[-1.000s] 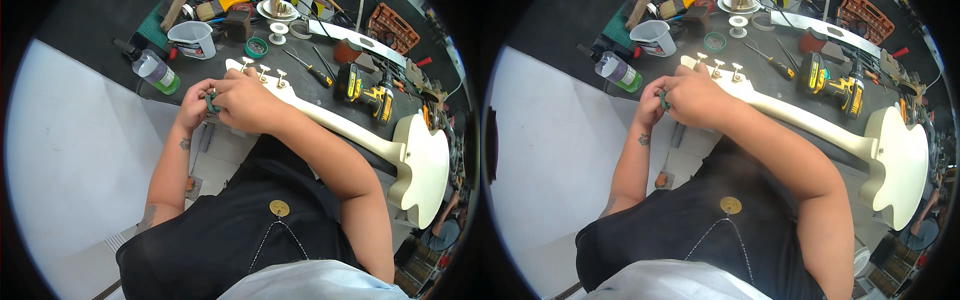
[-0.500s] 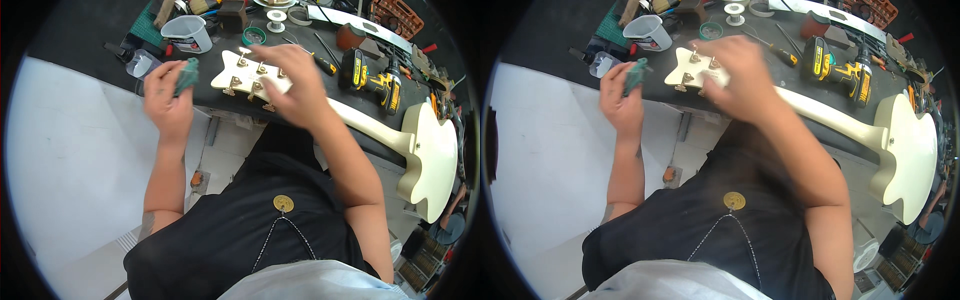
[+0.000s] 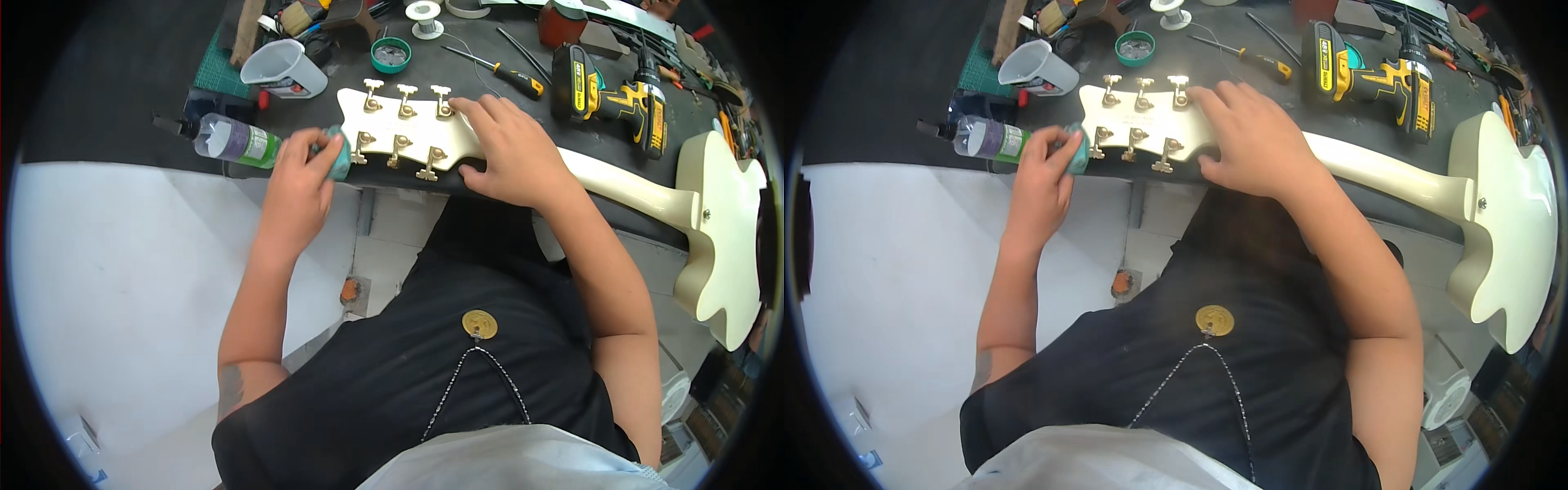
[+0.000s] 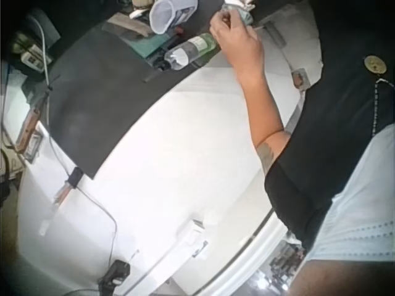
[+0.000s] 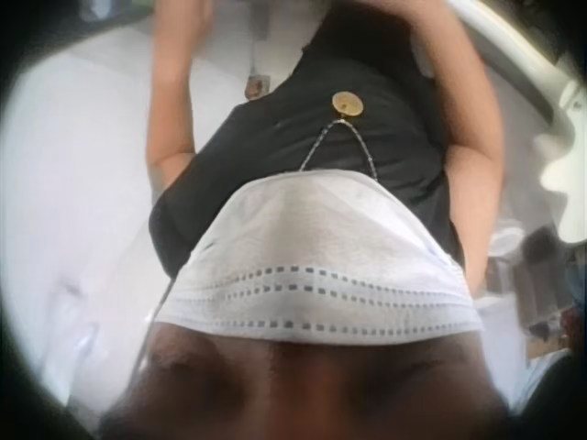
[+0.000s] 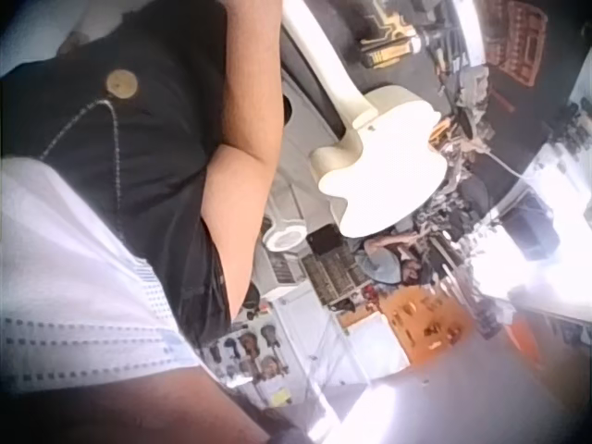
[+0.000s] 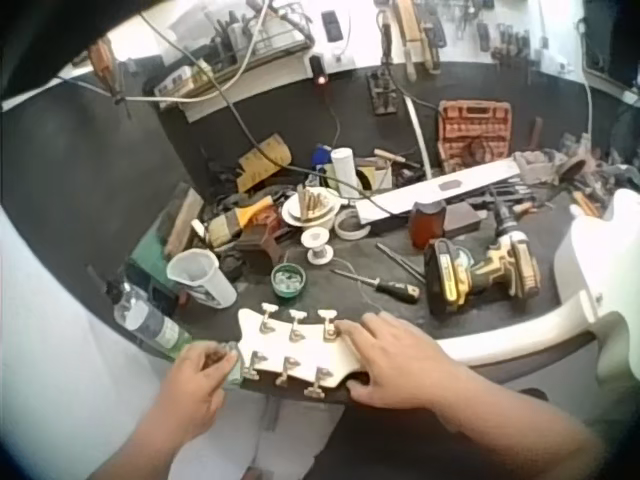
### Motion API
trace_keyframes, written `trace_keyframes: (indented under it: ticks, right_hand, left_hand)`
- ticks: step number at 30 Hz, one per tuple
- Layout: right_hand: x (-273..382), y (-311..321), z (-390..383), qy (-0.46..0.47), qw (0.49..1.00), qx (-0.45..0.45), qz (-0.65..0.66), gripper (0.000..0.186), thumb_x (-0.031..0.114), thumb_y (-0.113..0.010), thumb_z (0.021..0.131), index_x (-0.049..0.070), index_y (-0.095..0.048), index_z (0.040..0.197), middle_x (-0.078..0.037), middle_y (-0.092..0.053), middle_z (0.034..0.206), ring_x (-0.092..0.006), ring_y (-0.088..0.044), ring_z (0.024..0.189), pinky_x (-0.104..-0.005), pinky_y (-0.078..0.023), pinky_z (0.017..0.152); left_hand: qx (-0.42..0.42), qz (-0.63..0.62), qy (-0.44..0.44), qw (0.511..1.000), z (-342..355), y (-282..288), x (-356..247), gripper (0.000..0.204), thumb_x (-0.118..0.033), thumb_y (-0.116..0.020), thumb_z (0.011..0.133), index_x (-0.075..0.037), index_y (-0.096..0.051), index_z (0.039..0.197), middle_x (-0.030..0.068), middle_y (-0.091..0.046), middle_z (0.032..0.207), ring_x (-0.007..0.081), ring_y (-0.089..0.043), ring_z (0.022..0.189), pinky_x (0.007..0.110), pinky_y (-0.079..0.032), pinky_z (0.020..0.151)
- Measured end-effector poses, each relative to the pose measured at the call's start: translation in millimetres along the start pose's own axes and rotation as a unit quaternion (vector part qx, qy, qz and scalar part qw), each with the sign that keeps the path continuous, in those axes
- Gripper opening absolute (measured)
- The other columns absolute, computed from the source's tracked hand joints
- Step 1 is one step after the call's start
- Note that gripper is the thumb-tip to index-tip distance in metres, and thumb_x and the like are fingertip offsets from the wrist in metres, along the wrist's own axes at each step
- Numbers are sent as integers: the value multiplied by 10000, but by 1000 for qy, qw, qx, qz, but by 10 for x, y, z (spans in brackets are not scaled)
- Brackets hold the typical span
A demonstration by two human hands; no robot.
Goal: The person uses a screwdriver to tighten the tuning pegs on the headstock of a white electric guitar. They then wipe the headstock with a green cloth and flip the guitar over to reveal the body and fretboard.
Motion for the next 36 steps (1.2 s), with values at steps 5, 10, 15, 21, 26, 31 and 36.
trace_keyframes:
  ticks: [5, 10, 15, 21, 26, 31, 36]
  right_hand:
    - [14, -40, -2, 7, 1000, -1, 3, 695, 226, -797, 755, 47, -546, 1378, -133, -608, 1141, -331, -609, 1082, -438, -528, 938]
    - [-77, -12, 15, -12, 1000, -8, 14, 683, 176, -789, 758, 52, -546, 1384, -133, -611, 1126, -337, -616, 1083, -438, -524, 937]
    - [-54, -35, 7, -13, 1000, -14, 23, 665, 166, -787, 757, 73, -557, 1375, -131, -619, 1127, -337, -621, 1081, -444, -527, 936]
    - [-108, -45, 15, -33, 999, 1, 30, 586, 181, -775, 784, 75, -571, 1323, -111, -622, 1138, -313, -617, 1109, -439, -539, 942]
    - [-83, -43, 9, -37, 999, 14, 23, 602, 181, -772, 787, 75, -570, 1344, -113, -617, 1145, -315, -616, 1107, -440, -540, 944]
    - [-99, -44, 7, -28, 999, 3, 22, 599, 174, -764, 795, 67, -570, 1351, -114, -621, 1146, -314, -615, 1104, -438, -535, 949]
    - [-74, -31, -4, -22, 999, 8, 28, 593, 177, -760, 802, 61, -569, 1351, -119, -619, 1141, -315, -613, 1106, -438, -535, 949]
  left_hand:
    - [8, 20, -8, 1000, 171, -11, -8, 519, 136, -603, 798, -25, -715, 1278, 157, -618, 1160, 331, -587, 1059, 414, -498, 923]
    - [18, 14, -8, 1000, -79, 1, -9, 513, 152, -584, 796, -18, -718, 1261, 147, -632, 1111, 346, -603, 1019, 415, -506, 908]
    - [-1, 36, -33, 999, 206, -25, 22, 497, 141, -618, 775, -36, -734, 1224, 144, -601, 1011, 330, -592, 979, 426, -499, 879]
    - [10, 56, -8, 998, -73, 277, 241, 546, 166, -603, 757, -67, -747, 1230, 118, -573, 929, 317, -606, 918, 407, -512, 856]
    - [-53, 0, -53, 997, 105, 152, -91, 547, 203, -624, 723, -61, -757, 1183, 121, -648, 977, 304, -637, 891, 406, -540, 809]
    - [8, 52, -74, 996, 228, 13, -153, 401, 154, -632, 753, -6, -741, 1104, 122, -649, 986, 319, -639, 965, 420, -533, 825]
    - [2, 95, -93, 991, 703, -61, -25, 288, 51, -611, 825, 3, -744, 1077, 122, -642, 966, 333, -629, 983, 433, -531, 848]
Point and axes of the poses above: each hand's wrist, its own z-axis towards the middle knuckle, its own y-axis out of the back of the hand, x = y × z, the point moved 10 cm from there along z, towards the middle knuckle
